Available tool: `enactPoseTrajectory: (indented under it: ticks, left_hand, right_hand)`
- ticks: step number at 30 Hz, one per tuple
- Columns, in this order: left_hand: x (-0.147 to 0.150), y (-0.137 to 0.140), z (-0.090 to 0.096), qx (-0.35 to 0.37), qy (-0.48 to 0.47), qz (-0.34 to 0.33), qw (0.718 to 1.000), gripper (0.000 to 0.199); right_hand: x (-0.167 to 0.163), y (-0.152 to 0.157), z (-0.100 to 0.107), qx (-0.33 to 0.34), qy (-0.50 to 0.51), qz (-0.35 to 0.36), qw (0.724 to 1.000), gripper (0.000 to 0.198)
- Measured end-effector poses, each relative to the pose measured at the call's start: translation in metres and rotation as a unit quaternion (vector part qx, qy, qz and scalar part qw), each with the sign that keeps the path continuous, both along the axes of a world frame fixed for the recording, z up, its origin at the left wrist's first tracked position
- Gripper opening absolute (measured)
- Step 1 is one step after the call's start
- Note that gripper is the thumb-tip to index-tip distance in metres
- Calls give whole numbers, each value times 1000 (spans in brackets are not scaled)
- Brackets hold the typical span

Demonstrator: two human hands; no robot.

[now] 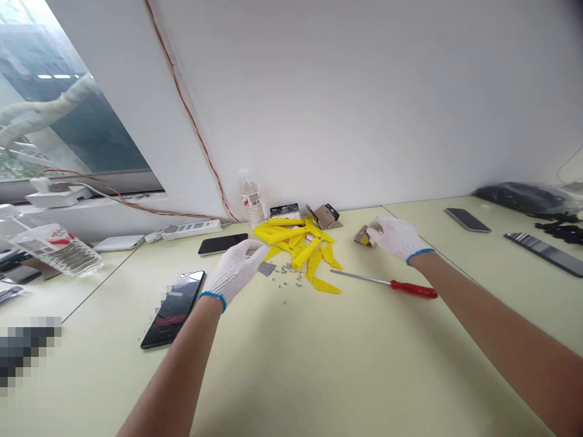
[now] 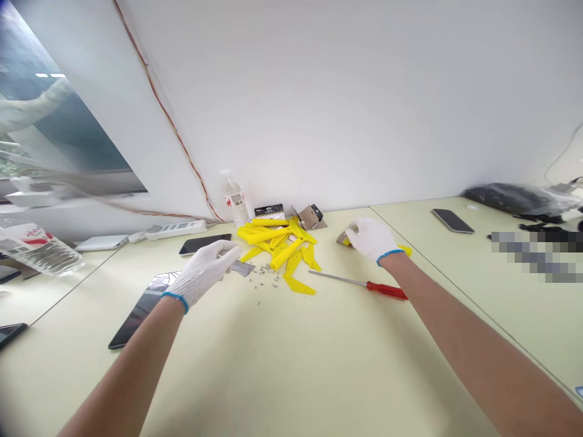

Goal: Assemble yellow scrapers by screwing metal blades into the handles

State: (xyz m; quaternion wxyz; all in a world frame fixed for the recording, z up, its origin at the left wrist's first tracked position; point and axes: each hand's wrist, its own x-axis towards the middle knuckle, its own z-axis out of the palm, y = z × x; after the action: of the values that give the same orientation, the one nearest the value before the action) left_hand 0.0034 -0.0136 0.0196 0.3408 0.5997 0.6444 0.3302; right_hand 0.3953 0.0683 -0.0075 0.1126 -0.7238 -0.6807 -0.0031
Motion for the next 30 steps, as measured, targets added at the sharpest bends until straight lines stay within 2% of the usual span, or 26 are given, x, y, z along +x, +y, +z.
enactPoseTrajectory:
  ticks: [5, 9, 13, 16, 19, 24, 27, 30]
  left_hand:
    - [-5, 1, 1, 51, 43, 65, 996, 38]
    - [-12, 3, 0, 66, 39, 59, 995, 46]
    - [-20, 7, -5, 55, 53, 52, 996, 47]
    - [-21, 8, -6, 64, 62, 83, 993, 42]
    - [-21, 6, -2, 83, 59, 97, 990, 42]
    - [-24, 2, 4, 48, 95, 75, 992, 46]
    - [-29, 6, -5, 59, 140, 58, 987, 42]
    - [-34, 14, -17, 63, 223, 27, 972, 36]
  right_hand:
    - [-5, -21, 8, 22, 69, -6, 997, 27]
    - [-2, -36, 14, 22, 116, -28, 993, 29]
    - [-8, -48, 10, -26, 90, 53, 994, 30]
    - [-21, -55, 3, -49, 55, 120, 990, 29]
    - [-37, -61, -3, -66, 52, 156, 984, 28]
    - [-61, -64, -9, -90, 57, 170, 980, 30]
    - [-71, -62, -13, -77, 67, 180, 978, 27]
    - [-77, -58, -16, -75, 78, 187, 976, 24]
